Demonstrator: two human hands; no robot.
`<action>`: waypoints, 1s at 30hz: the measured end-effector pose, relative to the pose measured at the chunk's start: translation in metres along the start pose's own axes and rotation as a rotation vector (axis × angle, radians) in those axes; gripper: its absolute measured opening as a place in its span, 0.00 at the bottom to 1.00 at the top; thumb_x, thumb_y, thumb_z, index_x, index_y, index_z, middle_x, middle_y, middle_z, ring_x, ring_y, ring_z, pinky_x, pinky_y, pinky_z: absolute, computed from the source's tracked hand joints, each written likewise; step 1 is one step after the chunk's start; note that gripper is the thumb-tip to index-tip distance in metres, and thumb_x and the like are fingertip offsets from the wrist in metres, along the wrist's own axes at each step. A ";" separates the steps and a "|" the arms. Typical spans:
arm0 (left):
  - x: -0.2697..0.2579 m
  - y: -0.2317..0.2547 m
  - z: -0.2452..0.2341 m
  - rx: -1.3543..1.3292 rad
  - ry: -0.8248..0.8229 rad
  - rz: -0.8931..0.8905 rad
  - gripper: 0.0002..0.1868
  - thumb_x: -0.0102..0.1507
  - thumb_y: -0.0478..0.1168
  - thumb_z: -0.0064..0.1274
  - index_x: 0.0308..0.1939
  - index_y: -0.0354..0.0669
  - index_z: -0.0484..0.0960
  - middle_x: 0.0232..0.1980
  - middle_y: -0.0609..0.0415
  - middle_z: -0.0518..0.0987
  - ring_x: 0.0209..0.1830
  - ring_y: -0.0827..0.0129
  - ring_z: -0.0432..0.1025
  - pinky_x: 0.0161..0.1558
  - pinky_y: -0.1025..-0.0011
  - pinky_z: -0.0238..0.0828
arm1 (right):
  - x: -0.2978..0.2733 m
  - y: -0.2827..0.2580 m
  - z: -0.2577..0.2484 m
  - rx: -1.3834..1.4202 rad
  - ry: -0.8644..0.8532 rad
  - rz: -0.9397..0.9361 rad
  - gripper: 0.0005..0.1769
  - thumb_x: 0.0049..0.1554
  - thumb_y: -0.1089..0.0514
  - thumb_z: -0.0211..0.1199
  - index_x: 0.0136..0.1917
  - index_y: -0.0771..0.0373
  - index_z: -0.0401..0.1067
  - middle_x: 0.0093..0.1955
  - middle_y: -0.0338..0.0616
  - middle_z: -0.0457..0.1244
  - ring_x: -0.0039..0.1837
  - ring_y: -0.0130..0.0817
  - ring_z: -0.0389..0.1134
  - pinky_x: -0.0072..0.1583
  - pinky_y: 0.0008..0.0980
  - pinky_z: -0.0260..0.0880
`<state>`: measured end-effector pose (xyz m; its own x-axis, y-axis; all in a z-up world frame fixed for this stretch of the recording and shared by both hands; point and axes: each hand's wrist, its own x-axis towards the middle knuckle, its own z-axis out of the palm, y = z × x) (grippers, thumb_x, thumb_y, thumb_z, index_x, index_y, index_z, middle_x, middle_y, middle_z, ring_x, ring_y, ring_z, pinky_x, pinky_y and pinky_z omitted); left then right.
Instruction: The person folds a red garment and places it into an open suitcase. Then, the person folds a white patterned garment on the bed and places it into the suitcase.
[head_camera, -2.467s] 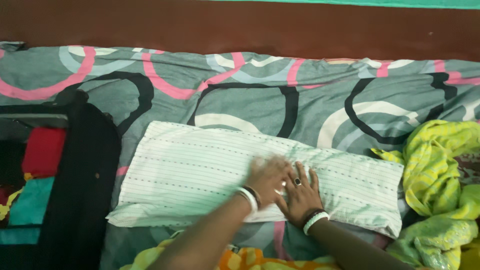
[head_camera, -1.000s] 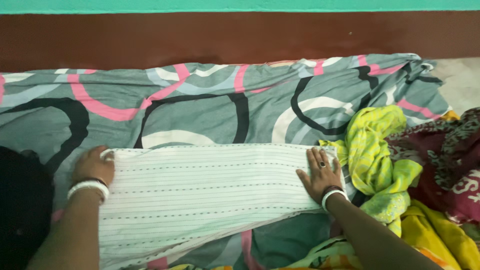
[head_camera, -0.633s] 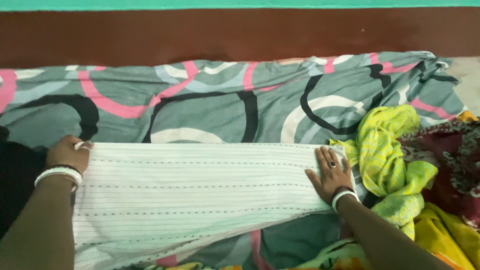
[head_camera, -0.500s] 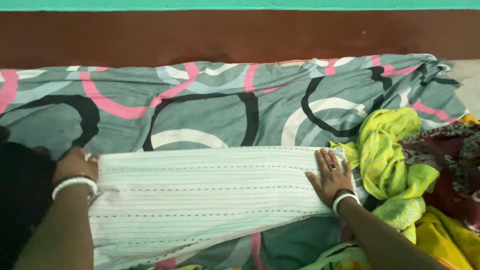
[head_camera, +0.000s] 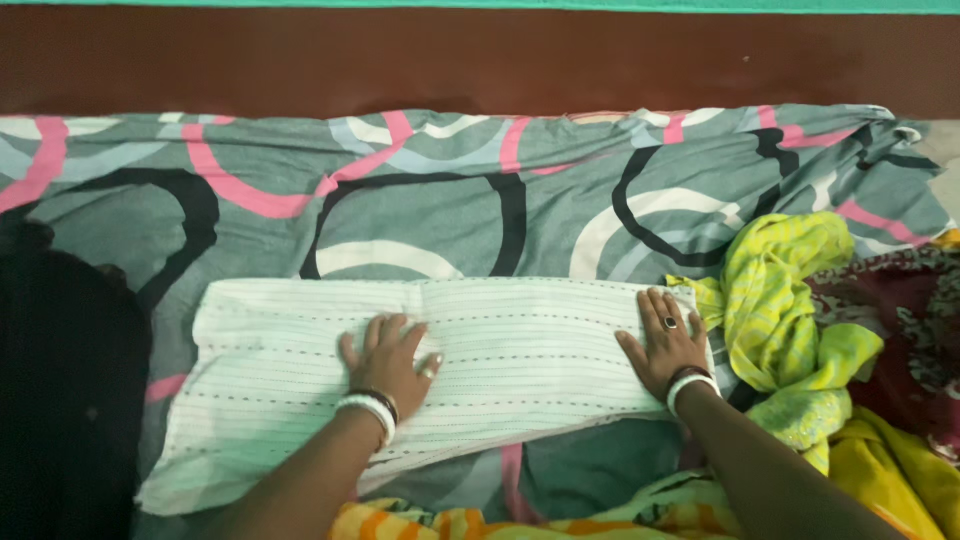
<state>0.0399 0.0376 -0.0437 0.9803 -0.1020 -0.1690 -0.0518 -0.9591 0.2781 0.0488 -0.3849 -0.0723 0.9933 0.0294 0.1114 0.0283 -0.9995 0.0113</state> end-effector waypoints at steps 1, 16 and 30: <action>-0.006 0.002 -0.003 0.042 -0.011 -0.003 0.32 0.63 0.62 0.44 0.72 0.66 0.64 0.79 0.56 0.53 0.80 0.56 0.41 0.71 0.30 0.25 | 0.000 -0.001 0.000 0.014 -0.003 0.001 0.46 0.60 0.29 0.44 0.81 0.56 0.47 0.84 0.45 0.42 0.84 0.40 0.38 0.78 0.54 0.32; -0.008 -0.001 0.000 0.289 -0.041 0.010 0.41 0.64 0.66 0.38 0.80 0.70 0.47 0.85 0.54 0.33 0.83 0.47 0.26 0.68 0.28 0.20 | -0.014 -0.298 -0.049 0.387 -0.335 -0.447 0.44 0.62 0.32 0.45 0.81 0.59 0.45 0.85 0.51 0.39 0.86 0.48 0.31 0.78 0.64 0.22; -0.014 0.001 -0.001 0.235 -0.017 -0.030 0.38 0.65 0.67 0.36 0.78 0.71 0.47 0.84 0.59 0.38 0.83 0.55 0.30 0.73 0.32 0.22 | 0.009 0.009 -0.026 0.084 -0.239 0.319 0.43 0.61 0.31 0.36 0.83 0.49 0.39 0.87 0.32 0.33 0.87 0.38 0.31 0.77 0.69 0.31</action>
<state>0.0262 0.0389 -0.0398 0.9789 -0.0747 -0.1902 -0.0673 -0.9967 0.0452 0.0553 -0.3938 -0.0457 0.9514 -0.2752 -0.1383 -0.2865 -0.9556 -0.0689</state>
